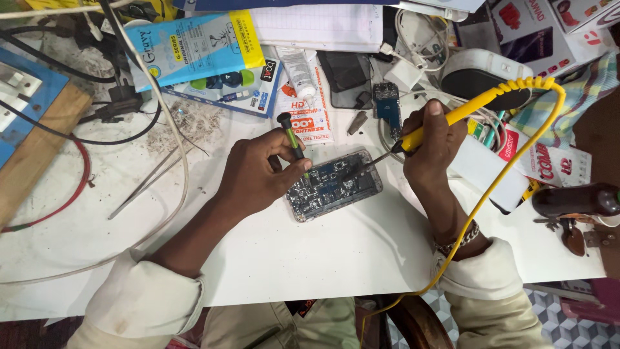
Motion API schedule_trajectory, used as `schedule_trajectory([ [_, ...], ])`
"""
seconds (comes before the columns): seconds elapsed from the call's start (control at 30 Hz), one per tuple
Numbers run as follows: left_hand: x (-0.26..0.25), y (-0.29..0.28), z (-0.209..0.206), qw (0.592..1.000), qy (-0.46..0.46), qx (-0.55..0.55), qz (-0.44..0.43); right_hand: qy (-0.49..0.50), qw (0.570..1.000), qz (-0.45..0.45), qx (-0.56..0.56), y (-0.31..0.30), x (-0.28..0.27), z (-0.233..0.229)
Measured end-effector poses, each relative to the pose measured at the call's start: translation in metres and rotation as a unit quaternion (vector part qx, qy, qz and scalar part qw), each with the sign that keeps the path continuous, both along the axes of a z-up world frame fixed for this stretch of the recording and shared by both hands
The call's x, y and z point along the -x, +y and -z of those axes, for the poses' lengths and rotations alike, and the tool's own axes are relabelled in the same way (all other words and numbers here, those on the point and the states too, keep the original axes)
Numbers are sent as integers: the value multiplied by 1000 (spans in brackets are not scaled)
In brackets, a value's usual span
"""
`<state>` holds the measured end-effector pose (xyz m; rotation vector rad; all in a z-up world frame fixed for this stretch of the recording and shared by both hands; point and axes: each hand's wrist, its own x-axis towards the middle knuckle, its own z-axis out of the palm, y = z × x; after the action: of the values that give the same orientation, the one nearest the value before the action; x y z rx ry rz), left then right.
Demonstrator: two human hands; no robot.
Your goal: The person uses a soldering iron and a green-handled tool to work on a small circuit board. They repeatedly apply heat and manipulate components on the board's surface.
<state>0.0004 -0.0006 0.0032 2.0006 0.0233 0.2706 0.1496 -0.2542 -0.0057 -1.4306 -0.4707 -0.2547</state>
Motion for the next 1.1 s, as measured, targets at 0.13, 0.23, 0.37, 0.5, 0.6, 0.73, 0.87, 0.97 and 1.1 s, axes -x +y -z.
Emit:
schedule_trajectory([
  [0.13, 0, 0, 0, 1000, 5, 5, -2, 4, 1000, 4, 10, 1, 1, -1],
  [0.23, 0, 0, 0, 1000, 2, 0, -3, -9, 999, 3, 33, 0, 3, -4],
  [0.37, 1, -1, 0, 1000, 6, -9, -5, -9, 999, 6, 52, 0, 6, -6],
  [0.5, 1, 0, -2, 1000, 2, -12, -7, -28, 997, 5, 74, 2, 6, -11],
  [0.6, 1, 1, -2, 1000, 12, -17, -9, -36, 994, 14, 103, 1, 9, -13],
  [0.73, 1, 0, -3, 1000, 8, -19, -10, -48, 992, 21, 115, 1, 11, -15],
  [0.87, 0, 0, 0, 1000, 19, -20, -13, -53, 993, 17, 108, 0, 8, -11],
  [0.97, 1, -1, 3, 1000, -3, 14, -12, -57, 997, -24, 52, 0, 8, -8],
  [1.1, 5, -3, 9, 994, -82, 47, -46, -12, 991, -114, -62, 1, 6, -9],
])
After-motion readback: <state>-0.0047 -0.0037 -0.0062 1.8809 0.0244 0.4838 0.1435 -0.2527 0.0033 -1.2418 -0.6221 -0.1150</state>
